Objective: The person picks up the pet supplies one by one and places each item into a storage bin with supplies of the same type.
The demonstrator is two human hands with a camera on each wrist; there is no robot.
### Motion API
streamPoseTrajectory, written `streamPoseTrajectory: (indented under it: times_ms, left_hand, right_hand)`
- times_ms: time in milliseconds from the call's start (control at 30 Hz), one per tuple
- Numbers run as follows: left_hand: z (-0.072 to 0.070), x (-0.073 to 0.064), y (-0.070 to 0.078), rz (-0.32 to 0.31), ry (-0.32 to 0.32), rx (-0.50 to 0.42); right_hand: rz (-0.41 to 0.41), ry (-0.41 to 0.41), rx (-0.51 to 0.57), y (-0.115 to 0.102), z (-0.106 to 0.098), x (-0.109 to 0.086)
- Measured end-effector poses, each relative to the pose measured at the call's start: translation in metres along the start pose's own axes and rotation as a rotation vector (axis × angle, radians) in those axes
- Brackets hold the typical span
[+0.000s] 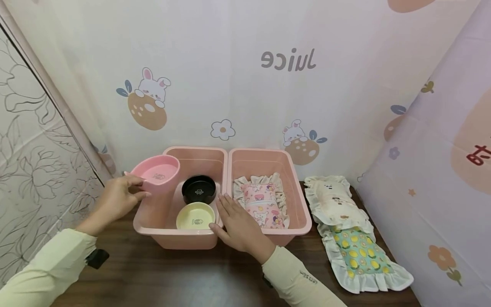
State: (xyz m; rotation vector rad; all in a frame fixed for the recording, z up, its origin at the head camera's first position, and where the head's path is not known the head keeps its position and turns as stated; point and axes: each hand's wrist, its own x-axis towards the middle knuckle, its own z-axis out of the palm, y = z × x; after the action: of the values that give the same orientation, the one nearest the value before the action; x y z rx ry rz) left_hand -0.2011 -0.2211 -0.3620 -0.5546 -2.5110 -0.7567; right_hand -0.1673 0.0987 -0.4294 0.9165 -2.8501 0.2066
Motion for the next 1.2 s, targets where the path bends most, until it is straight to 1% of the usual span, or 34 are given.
streamPoseTrajectory:
  times_ms: [133, 267, 467, 600, 733, 833, 900, 1000, 1100, 1200]
  left_hand:
    - [0.017, 0.001, 0.01, 0.01, -0.055, -0.031]
    - [0.036, 0.002, 0.016, -0.014, -0.129, -0.072]
    - [0.064, 0.001, 0.021, -0.042, -0.257, -0.19]
    - [0.078, -0.003, 0.023, -0.047, -0.303, -0.207]
    - [0.087, -0.007, 0.022, -0.055, -0.335, -0.184]
    - [0.091, -0.008, 0.022, -0.052, -0.378, -0.182]
    - [0.093, -0.009, 0.021, -0.038, -0.411, -0.2]
    - [0.095, -0.009, 0.02, -0.032, -0.466, -0.254]
    - [0.097, -0.008, 0.02, -0.046, -0.51, -0.291]
    - [0.097, -0.008, 0.019, -0.058, -0.536, -0.292]
  right_hand:
    - [0.004, -0.001, -0.008, -0.001, 0.001, 0.001]
    - [0.002, -0.005, -0.012, 0.0, 0.001, 0.001]
    - [-0.005, -0.006, -0.016, 0.001, 0.0, 0.002]
    - [-0.004, -0.01, -0.028, 0.0, 0.001, 0.001]
    - [-0.005, -0.008, -0.018, 0.0, 0.001, 0.001]
    - [-0.002, -0.009, -0.007, -0.001, 0.001, 0.001]
    - [0.002, -0.01, -0.003, -0.001, 0.001, 0.001]
    - [0.006, -0.009, 0.001, -0.001, 0.001, 0.0]
    - [0.011, -0.011, 0.004, -0.001, 0.0, 0.0]
    - [0.013, -0.017, 0.004, -0.001, 0.0, 0.0]
